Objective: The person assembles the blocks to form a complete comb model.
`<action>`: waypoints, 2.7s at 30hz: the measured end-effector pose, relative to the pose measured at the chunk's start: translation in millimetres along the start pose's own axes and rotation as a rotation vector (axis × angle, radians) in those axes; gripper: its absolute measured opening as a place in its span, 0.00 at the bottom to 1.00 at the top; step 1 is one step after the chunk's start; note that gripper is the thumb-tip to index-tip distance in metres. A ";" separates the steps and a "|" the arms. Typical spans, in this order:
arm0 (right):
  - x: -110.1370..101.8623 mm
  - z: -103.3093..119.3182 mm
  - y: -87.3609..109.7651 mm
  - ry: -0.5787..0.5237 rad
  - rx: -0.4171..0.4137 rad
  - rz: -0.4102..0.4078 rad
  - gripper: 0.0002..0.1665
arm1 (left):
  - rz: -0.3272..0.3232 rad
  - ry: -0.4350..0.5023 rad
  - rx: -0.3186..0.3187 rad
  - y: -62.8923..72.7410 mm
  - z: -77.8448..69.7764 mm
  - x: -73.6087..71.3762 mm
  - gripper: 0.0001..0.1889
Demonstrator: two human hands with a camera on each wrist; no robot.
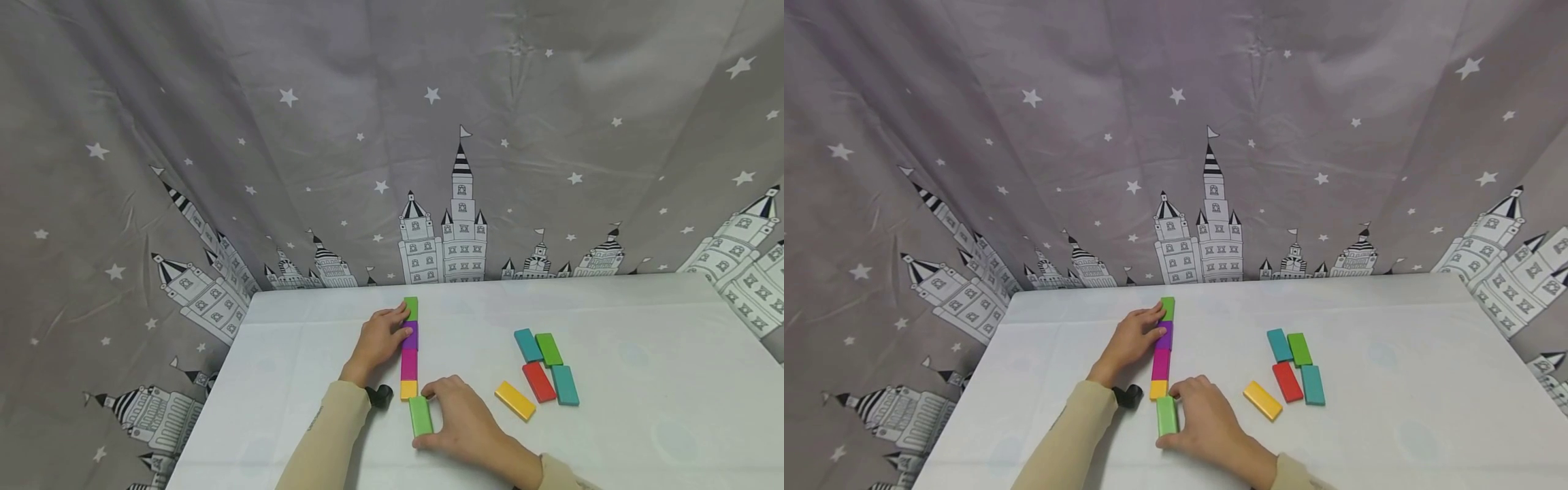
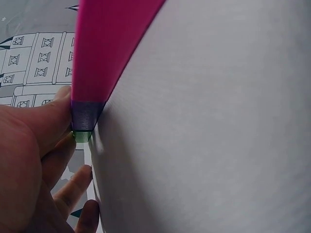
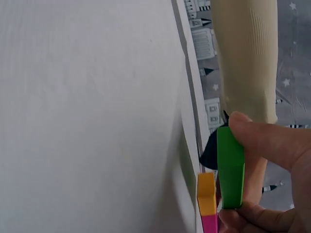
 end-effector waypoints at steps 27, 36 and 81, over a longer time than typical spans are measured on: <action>7.7 12.3 3.5 0.215 -0.100 0.014 0.33 | 0.009 0.018 -0.038 -0.1 3.1 3.2 0.24; 10.7 17.9 2.9 0.305 -0.152 -0.057 0.29 | 0.012 0.012 -0.037 0.9 4.4 3.6 0.24; -90.7 -37.3 2.4 -0.115 -0.002 -0.136 0.23 | 0.008 0.043 -0.044 0.5 2.9 2.7 0.24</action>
Point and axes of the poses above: each hand's wrist, its own y-axis away from the middle knuckle, its own x-axis out of the palm, z = x × y, the point moved 4 cm from there along -y, towards the middle knuckle, and after that the axes turned 10 degrees about x, right-handed, at the moved point
